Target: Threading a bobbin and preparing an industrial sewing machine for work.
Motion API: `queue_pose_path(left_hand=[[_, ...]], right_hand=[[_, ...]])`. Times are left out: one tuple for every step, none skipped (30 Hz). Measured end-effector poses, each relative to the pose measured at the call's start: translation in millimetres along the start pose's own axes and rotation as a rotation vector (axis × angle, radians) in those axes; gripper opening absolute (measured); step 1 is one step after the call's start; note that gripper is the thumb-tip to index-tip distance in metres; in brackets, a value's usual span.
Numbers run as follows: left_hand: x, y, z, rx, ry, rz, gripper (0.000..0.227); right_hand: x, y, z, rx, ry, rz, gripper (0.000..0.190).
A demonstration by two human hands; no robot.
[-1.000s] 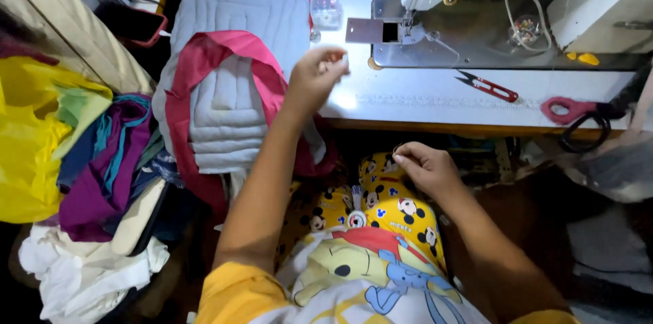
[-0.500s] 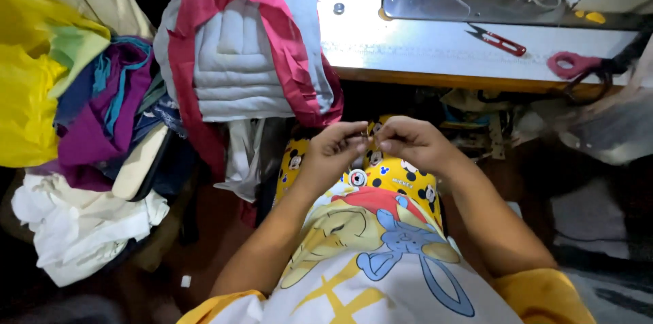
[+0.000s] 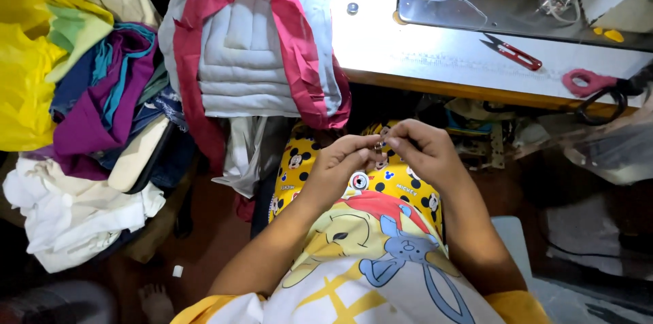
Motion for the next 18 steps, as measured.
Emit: queue_pose_path(left_hand=[[0,-4,0,0.001,-0.015,-0.015,0.035],[1,-8,0,0.002,-0.030,-0.030,0.033],[1,-10,-1,0.003,-0.031,-0.030,0.033],[0,-13,-1,0.018,-0.032,-0.038,0.032],[-1,-16,-2,0.033,-0.035,-0.044,0.032],[-1,-17,-3,0.036,-0.037,-0.042,0.032],[-2,-18,-3,0.037,-0.039,-0.043,0.031],[-2,-18,-3,0.039,-0.042,-0.044,0.031],[-2,-18,-3,0.038,-0.041,-0.042,0.031],[-2,-19,-3,0.047,-0.029,-0.049,0.031],[0,-20,-3,0.058,-0.015,-0.056,0.031],[0,-20,-3,0.059,-0.012,-0.054,0.031],[1,-20,-3,0.067,0.003,-0.046,0.030],[1,-20,-3,0.075,0.018,-0.037,0.029],[4,-22,-3,0.077,0.019,-0.035,0.029],[6,-22,-4,0.068,0.014,0.002,0.028],[7,-19,2,0.046,-0.003,0.043,0.028],[6,-17,5,0.032,-0.013,0.049,0.028]], right_hand=[[1,5,-5,-0.012,-0.004,0.029,0.011],[1,10,-10,-0.024,-0.007,0.058,0.010],[1,10,-13,-0.025,-0.006,0.058,0.010],[1,11,-16,-0.029,0.002,0.063,0.010],[1,12,-19,-0.032,0.013,0.070,0.010],[2,11,-21,-0.034,0.015,0.071,0.010],[1,9,-21,-0.034,0.013,0.088,0.011],[1,8,-22,-0.034,0.010,0.104,0.012],[1,11,-22,-0.033,0.010,0.106,0.012],[0,16,-23,-0.042,0.011,0.120,0.012],[-1,21,-24,-0.052,0.010,0.135,0.013],[-2,22,-23,-0.052,0.008,0.139,0.013],[-2,23,-23,-0.053,0.008,0.129,0.013],[-2,24,-24,-0.054,0.009,0.119,0.013],[-4,26,-23,-0.055,0.008,0.121,0.013],[-5,26,-23,-0.043,0.009,0.112,0.011],[-3,25,-17,-0.016,0.020,0.098,0.009],[-2,19,-14,-0.002,0.029,0.094,0.009]])
Point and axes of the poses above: each hand's wrist, its own z-axis towards the middle knuckle, its own x-axis out of the back of the hand, y = z × x, the point moved 9 cm from there along z, towards the middle knuckle, and after that the axes turned 11 degrees about -z, right-handed, at the moved point
